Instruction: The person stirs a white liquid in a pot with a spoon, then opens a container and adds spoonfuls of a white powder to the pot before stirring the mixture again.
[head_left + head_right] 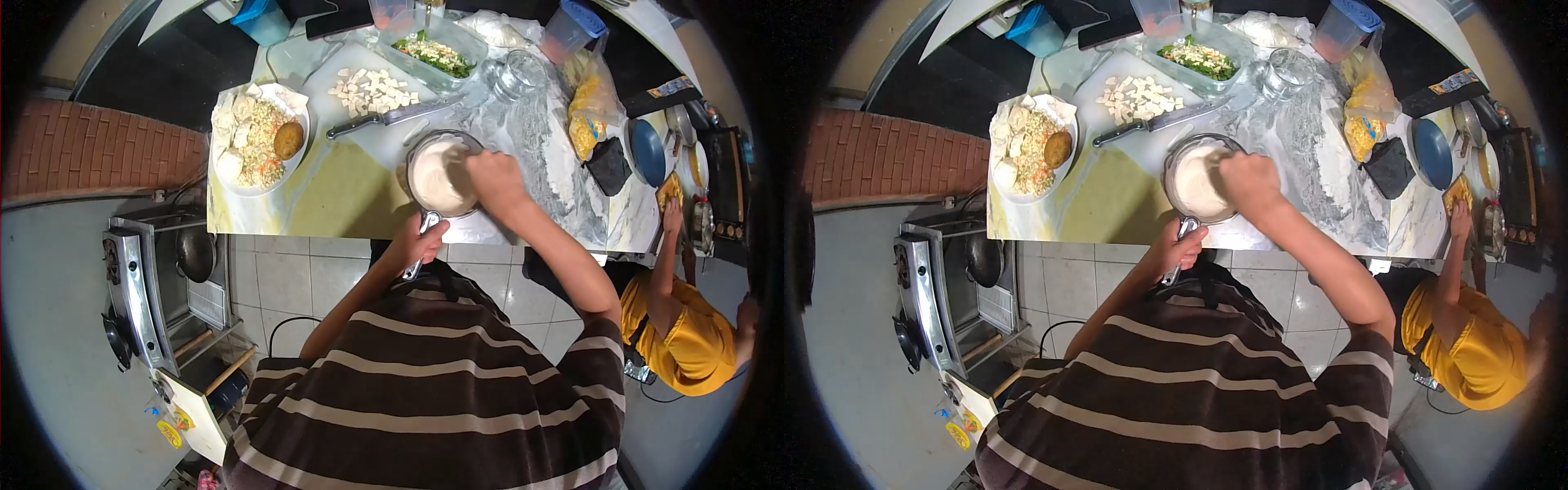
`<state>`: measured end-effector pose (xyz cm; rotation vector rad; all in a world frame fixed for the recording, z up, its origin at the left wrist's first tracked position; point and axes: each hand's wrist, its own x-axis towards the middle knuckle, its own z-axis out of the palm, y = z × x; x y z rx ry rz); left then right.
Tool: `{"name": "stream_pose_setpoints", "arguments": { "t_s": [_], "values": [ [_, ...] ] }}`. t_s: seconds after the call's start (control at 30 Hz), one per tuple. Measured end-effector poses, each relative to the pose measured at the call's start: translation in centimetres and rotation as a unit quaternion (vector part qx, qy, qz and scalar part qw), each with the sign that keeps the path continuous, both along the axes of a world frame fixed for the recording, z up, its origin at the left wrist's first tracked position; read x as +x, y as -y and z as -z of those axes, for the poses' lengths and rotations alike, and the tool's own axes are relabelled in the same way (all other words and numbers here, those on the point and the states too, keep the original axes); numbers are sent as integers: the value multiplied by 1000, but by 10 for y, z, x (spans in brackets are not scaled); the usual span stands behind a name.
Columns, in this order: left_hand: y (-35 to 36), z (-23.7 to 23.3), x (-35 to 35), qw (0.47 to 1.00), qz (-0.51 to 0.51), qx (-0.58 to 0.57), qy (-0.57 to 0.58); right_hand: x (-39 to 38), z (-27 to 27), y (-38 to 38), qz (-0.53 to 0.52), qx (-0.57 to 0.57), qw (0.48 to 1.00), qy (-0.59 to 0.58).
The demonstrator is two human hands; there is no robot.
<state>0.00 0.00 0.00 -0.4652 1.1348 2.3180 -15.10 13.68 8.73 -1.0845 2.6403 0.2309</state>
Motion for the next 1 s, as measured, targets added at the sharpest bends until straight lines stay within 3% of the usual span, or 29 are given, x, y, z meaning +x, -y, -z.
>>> {"name": "stream_pose_setpoints", "arguments": {
  "t_s": [0.07,0.17,0.23,0.3,0.43,0.5,0.57,0.7,0.73,0.87,1.0],
  "values": [
    [12,-12,0,995,-24,-101,0,3,1,-2,42,-25,999,-18],
    [-1,-21,10,991,-8,-128,24,34,-16,-11,-18,48,998,41],
    [8,-33,16,985,-2,-174,5,26,-21,9,-63,14,995,77],
    [17,-42,21,983,-33,-180,-1,7,-17,31,-80,-85,993,-21],
    [51,-70,27,963,-81,-255,22,14,-34,36,-33,-122,992,-24],
    [61,-82,27,966,-109,-235,23,22,-50,51,-55,-82,995,-2],
    [73,-92,25,945,-100,-310,1,19,-60,77,-110,-168,976,84],
    [117,-103,27,940,-121,-318,8,-7,-65,133,-55,-204,977,10],
    [128,-107,27,938,-126,-322,-3,3,-82,138,-43,-143,988,28],
    [157,-111,26,947,-116,-298,-34,27,-95,167,-137,-67,985,81],
    [190,-113,28,956,-133,-255,-62,0,-85,218,-60,-132,989,21]
  ]
}}
